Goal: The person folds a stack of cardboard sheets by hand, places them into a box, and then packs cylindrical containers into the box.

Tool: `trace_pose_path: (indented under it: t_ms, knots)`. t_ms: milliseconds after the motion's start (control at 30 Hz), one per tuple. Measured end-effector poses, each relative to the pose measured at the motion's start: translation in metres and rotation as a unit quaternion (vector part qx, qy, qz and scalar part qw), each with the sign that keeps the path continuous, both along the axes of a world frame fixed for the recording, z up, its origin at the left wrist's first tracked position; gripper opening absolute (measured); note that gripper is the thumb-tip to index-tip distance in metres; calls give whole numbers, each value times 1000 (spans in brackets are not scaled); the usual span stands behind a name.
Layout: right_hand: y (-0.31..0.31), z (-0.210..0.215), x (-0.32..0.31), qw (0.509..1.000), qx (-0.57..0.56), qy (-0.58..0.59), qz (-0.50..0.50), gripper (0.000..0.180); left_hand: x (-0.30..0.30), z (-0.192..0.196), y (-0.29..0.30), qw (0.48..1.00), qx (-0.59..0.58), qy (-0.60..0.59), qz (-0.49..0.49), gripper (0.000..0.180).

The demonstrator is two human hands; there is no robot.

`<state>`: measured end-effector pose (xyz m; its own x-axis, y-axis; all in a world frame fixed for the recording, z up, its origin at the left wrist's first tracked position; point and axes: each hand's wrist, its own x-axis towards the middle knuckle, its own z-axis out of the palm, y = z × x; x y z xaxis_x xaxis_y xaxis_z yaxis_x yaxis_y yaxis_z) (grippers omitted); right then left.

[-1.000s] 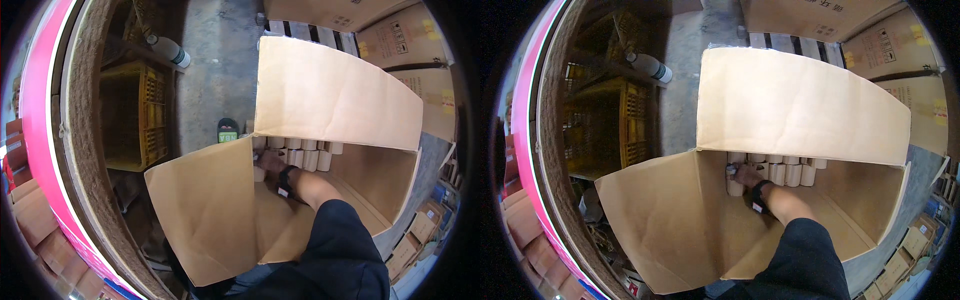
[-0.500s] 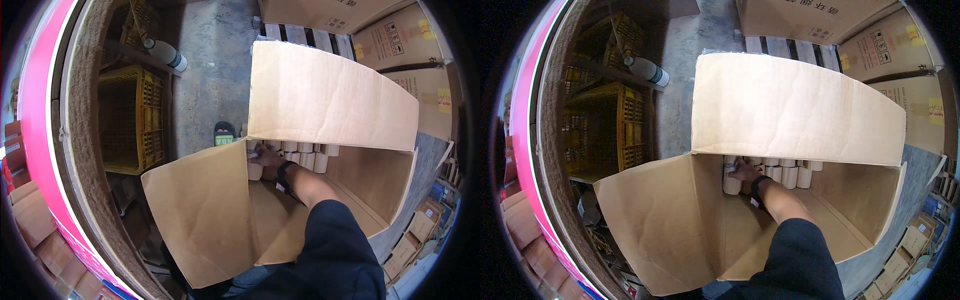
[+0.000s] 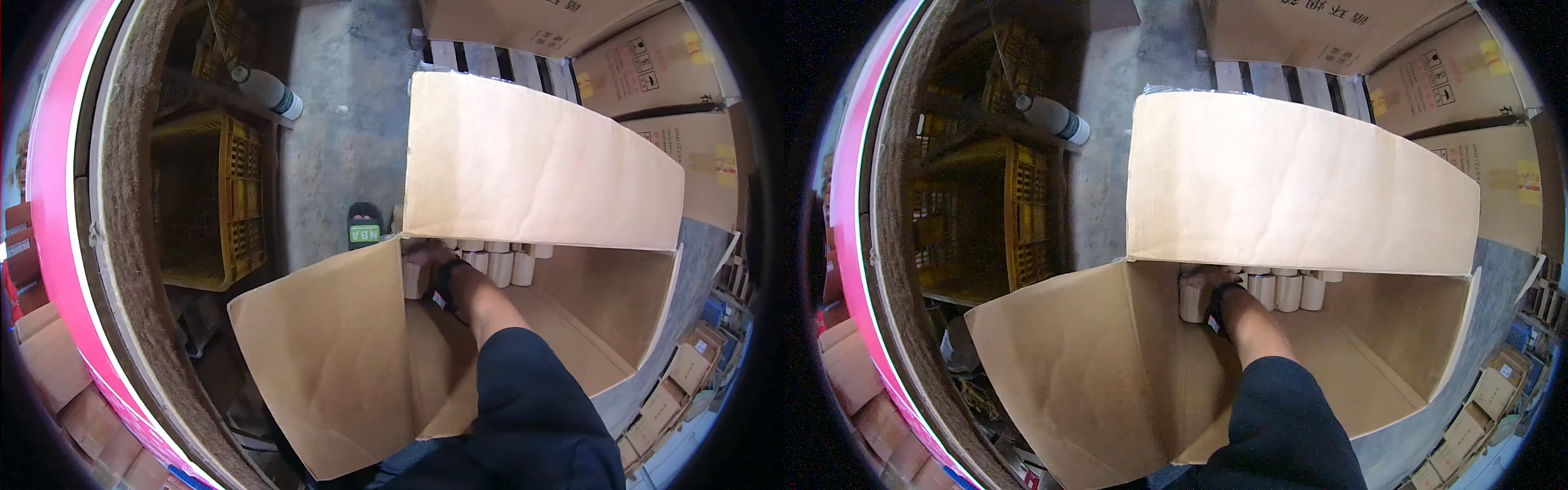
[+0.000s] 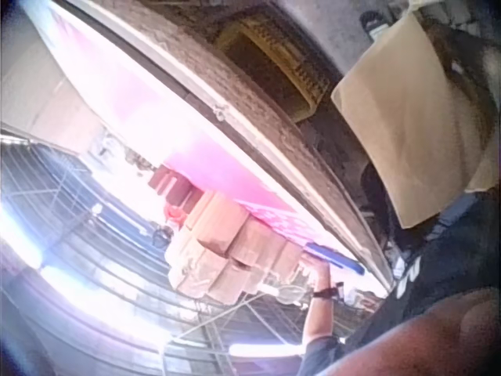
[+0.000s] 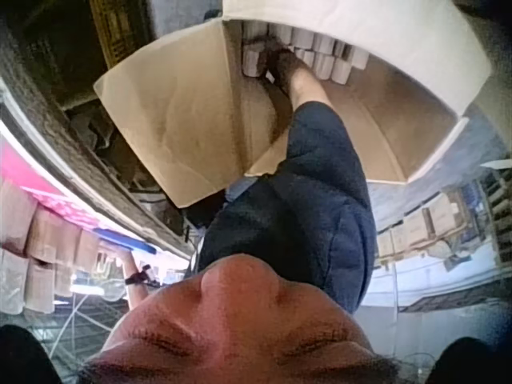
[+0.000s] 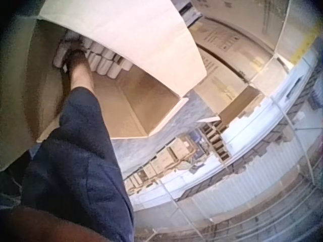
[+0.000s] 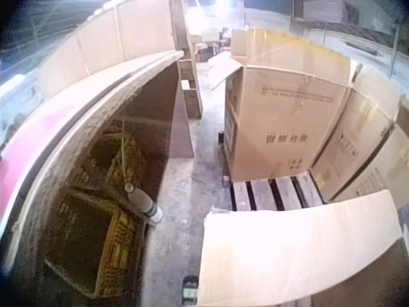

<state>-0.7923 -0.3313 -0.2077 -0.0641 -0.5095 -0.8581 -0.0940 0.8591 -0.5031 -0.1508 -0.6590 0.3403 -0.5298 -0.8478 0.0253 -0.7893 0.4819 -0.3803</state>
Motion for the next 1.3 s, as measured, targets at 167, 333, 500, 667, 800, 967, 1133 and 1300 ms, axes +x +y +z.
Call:
trace_pose_path:
  t_ms: [167,333,500,667,800,967,1133,1300]
  knots:
    - [-4,13,-1,999,42,-24,14,77,3,-1,-3,1000,-2,-2,-5,48]
    - [14,85,-2,998,48,39,-2,101,8,-2,-4,1000,-3,-8,-11,48]
    - [35,184,-2,967,-78,243,17,95,17,-9,-8,1000,-2,-9,-22,48]
    - [50,311,-18,935,-174,305,43,90,27,-24,-19,998,-11,-12,-55,48]
    - [54,431,-16,872,-268,407,41,89,54,-39,-24,993,-49,-34,-102,48]
    - [55,546,-10,802,-332,497,7,87,-91,-16,7,965,94,226,97,48]
    - [26,665,36,742,-415,524,39,83,-129,14,50,930,11,366,32,56]
    - [-18,738,128,700,-539,451,130,84,-140,83,167,872,136,456,-118,87]
